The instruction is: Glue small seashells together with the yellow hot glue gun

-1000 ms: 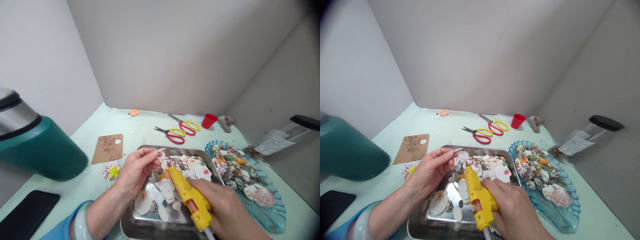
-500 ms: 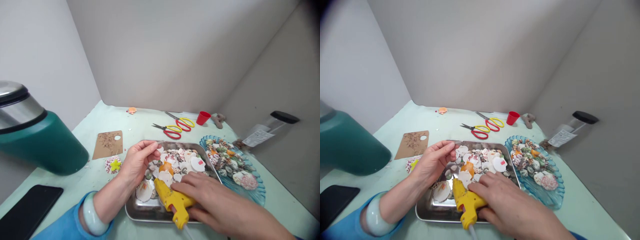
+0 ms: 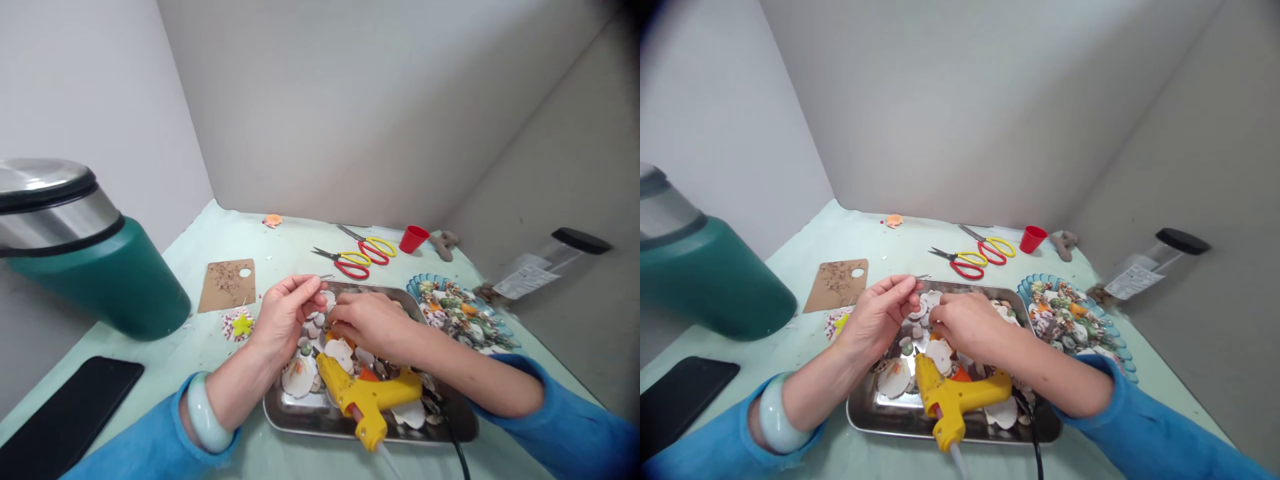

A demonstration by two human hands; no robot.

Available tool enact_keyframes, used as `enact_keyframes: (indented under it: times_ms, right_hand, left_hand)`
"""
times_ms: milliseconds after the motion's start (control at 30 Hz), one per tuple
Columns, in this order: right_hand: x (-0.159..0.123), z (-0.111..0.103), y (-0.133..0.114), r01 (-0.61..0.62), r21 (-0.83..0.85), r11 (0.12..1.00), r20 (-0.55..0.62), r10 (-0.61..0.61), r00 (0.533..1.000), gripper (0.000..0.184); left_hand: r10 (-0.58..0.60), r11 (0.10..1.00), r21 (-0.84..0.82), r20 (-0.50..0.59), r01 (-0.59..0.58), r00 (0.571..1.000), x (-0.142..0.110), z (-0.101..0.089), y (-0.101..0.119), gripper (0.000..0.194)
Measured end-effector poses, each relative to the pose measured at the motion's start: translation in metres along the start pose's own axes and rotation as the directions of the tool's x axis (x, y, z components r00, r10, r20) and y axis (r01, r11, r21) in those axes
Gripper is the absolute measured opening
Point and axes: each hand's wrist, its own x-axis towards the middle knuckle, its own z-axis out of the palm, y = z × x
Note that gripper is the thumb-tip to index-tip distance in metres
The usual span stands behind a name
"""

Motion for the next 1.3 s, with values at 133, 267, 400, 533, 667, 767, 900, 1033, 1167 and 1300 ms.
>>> enact_keyframes:
  times_ms: [133, 267, 400, 533, 667, 767, 900, 1033, 1167, 1300]
  right_hand:
    - [0.019, 0.013, -0.008, -0.062, -0.03, 0.998, 0.038, 0.063, 0.997, 0.016]
    - [0.026, 0.021, -0.009, -0.118, 0.013, 0.993, 0.091, 0.116, 0.989, 0.023]
    - [0.02, 0.022, 0.006, -0.149, 0.167, 0.975, 0.062, 0.14, 0.988, 0.016]
    - [0.006, 0.017, 0.027, -0.173, 0.448, 0.877, 0.014, 0.187, 0.982, 0.012]
    - [-0.01, 0.015, 0.04, -0.173, 0.775, 0.608, 0.056, 0.206, 0.977, 0.016]
    - [-0.02, 0.017, 0.042, -0.143, 0.922, 0.361, 0.069, 0.211, 0.975, 0.02]
    - [-0.028, 0.016, 0.041, -0.089, 0.989, 0.12, 0.058, 0.235, 0.97, 0.023]
    - [-0.032, 0.013, 0.037, -0.014, 1.0, 0.012, 0.01, 0.31, 0.951, 0.022]
    - [-0.036, 0.012, 0.031, 0.025, 0.998, 0.052, -0.045, 0.419, 0.907, 0.019]
    - [-0.039, 0.01, 0.026, 0.027, 0.959, 0.282, -0.169, 0.495, 0.852, 0.014]
  left_hand:
    - [-0.005, 1.0, -0.002, 0.017, 0.005, 1.0, 0.0, 0.0, -0.001, 0.009]
    - [-0.003, 1.0, 0.004, 0.017, 0.003, 1.0, 0.001, 0.001, -0.001, 0.009]
    - [-0.005, 1.0, 0.023, 0.017, 0.004, 1.0, 0.001, 0.0, -0.001, 0.01]
    - [-0.018, 0.997, 0.07, 0.018, 0.016, 1.0, 0.0, 0.0, -0.001, 0.011]
    - [-0.05, 0.991, 0.125, 0.021, 0.047, 0.999, -0.001, 0.0, -0.003, 0.015]
    - [-0.064, 0.982, 0.176, 0.011, 0.061, 0.998, -0.002, 0.001, -0.004, 0.017]
    - [-0.105, 0.95, 0.296, -0.003, 0.101, 0.994, -0.002, 0.003, -0.003, 0.018]
    - [-0.128, 0.897, 0.423, -0.022, 0.126, 0.991, -0.004, 0.008, -0.002, 0.017]
    - [-0.147, 0.862, 0.484, -0.046, 0.151, 0.988, -0.006, 0.014, -0.004, 0.015]
    - [-0.169, 0.855, 0.49, -0.048, 0.171, 0.984, -0.007, 0.017, -0.005, 0.014]
